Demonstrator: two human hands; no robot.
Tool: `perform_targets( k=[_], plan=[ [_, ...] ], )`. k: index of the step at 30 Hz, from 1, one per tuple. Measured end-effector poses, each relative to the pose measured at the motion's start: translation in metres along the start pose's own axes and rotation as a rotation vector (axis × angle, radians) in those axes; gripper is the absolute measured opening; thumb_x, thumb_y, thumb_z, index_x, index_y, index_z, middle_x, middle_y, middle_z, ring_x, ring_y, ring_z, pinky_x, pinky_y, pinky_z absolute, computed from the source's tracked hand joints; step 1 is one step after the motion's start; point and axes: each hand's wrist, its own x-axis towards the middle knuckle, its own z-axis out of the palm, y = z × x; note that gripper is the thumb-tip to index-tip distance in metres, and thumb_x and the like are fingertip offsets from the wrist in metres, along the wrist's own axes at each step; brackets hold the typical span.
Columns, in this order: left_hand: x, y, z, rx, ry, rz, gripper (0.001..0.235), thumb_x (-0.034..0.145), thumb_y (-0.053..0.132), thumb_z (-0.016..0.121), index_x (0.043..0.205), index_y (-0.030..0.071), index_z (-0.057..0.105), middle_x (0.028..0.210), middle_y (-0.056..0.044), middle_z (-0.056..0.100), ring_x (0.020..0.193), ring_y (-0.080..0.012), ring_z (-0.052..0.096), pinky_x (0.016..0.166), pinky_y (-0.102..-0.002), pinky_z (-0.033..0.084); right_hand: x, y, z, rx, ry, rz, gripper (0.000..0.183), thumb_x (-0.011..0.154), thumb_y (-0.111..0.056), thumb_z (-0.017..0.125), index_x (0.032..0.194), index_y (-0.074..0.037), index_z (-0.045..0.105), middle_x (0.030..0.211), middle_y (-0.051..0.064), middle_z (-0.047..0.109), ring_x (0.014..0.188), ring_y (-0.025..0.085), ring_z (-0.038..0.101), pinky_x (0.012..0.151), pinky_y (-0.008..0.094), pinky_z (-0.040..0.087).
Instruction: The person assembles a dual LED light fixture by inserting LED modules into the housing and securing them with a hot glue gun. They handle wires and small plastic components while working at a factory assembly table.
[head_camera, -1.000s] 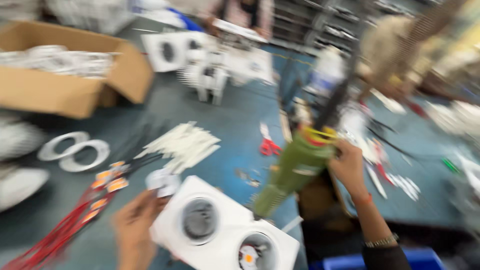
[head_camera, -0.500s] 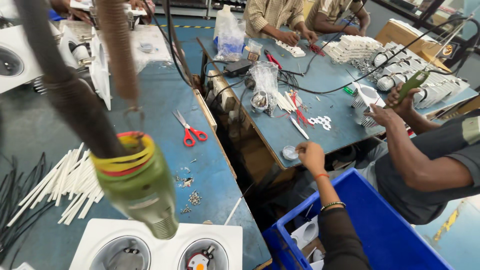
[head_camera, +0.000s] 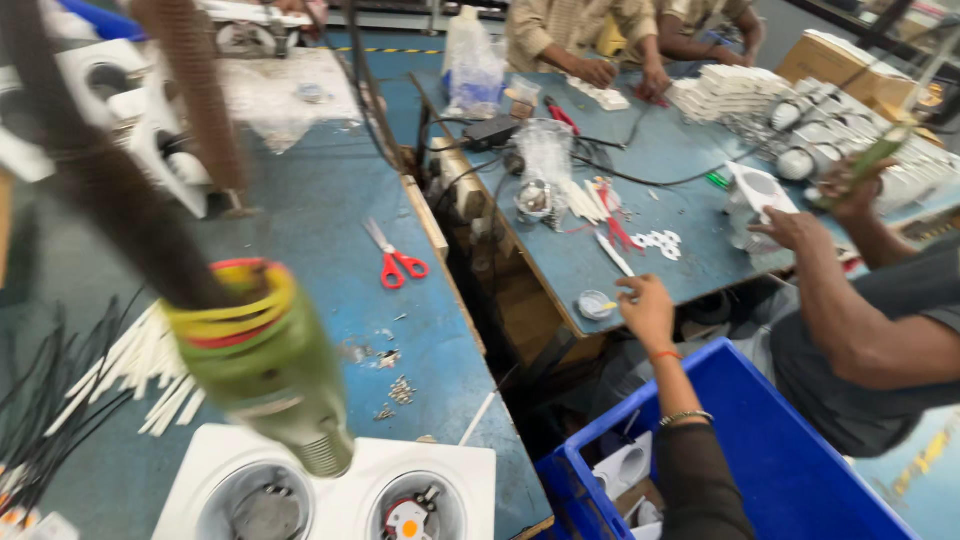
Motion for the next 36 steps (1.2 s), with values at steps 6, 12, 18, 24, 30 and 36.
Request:
perform_targets(
  k=[6, 12, 18, 24, 30, 36],
  plan=[
    [-0.015, 0.028, -0.050, -0.052, 0.019, -0.001, 0.022, 0.105, -0.002, 0.064, 0.126, -0.007, 0.068, 0.106, -0.014, 0.072, 0.085, -0.0163, 0.071, 0.076, -0.028, 0.055, -0.017, -0.132, -0.097, 0.055, 0.083, -0.401, 0.018, 0.093, -0.013, 0.078, 0.110, -0.006, 0.076, 0.095, 0.011, 0.071, 0.079, 0.024, 0.069, 0.073, 0.038, 0.053],
    [-0.047, 0.039, -0.069, -0.005, 0.051, -0.095, 0.025, 0.099, 0.002, 0.069, 0.123, -0.005, 0.073, 0.091, -0.010, 0.073, 0.075, -0.0109, 0.065, 0.067, -0.024, 0.049, -0.118, -0.264, -0.163, 0.335, -0.233, -0.827, 0.022, 0.094, -0.013, 0.076, 0.114, -0.005, 0.071, 0.102, 0.011, 0.069, 0.088, 0.024, 0.069, 0.079, 0.034, 0.053],
    [-0.072, 0.063, -0.069, -0.020, -0.100, -0.266, 0.019, 0.092, 0.001, 0.070, 0.108, -0.006, 0.078, 0.086, -0.010, 0.075, 0.069, -0.0113, 0.066, 0.059, -0.025, 0.048, -0.161, -0.375, -0.137, 0.641, -0.671, -1.191, 0.044, 0.089, -0.012, 0.074, 0.131, -0.004, 0.064, 0.125, 0.013, 0.066, 0.107, 0.032, 0.068, 0.089, 0.037, 0.054],
    [-0.088, 0.084, -0.059, 0.023, -0.285, -0.366, 0.021, 0.086, -0.004, 0.069, 0.104, -0.005, 0.080, 0.089, -0.009, 0.076, 0.065, -0.0128, 0.069, 0.054, -0.024, 0.050, -0.179, -0.456, -0.090, 0.817, -0.809, -1.141, 0.042, 0.090, -0.012, 0.073, 0.131, -0.002, 0.065, 0.129, 0.015, 0.068, 0.112, 0.033, 0.070, 0.090, 0.039, 0.056],
    [-0.089, 0.102, -0.055, 0.032, -0.433, -0.297, 0.020, 0.088, -0.006, 0.066, 0.103, -0.004, 0.079, 0.086, -0.009, 0.073, 0.067, -0.0124, 0.071, 0.053, -0.023, 0.051, -0.187, -0.469, -0.068, 0.843, -1.173, -0.884, 0.020, 0.089, -0.014, 0.077, 0.106, -0.003, 0.077, 0.096, 0.007, 0.076, 0.083, 0.020, 0.071, 0.074, 0.033, 0.056],
    [-0.086, 0.111, -0.049, 0.094, -0.494, -0.253, 0.019, 0.088, -0.005, 0.066, 0.102, -0.004, 0.079, 0.083, -0.008, 0.073, 0.066, -0.0131, 0.074, 0.051, -0.023, 0.052, -0.185, -0.457, -0.051, 0.905, -1.325, -0.721, 0.014, 0.087, -0.011, 0.078, 0.097, -0.001, 0.080, 0.086, 0.005, 0.073, 0.077, 0.013, 0.065, 0.069, 0.029, 0.052]
  ],
)
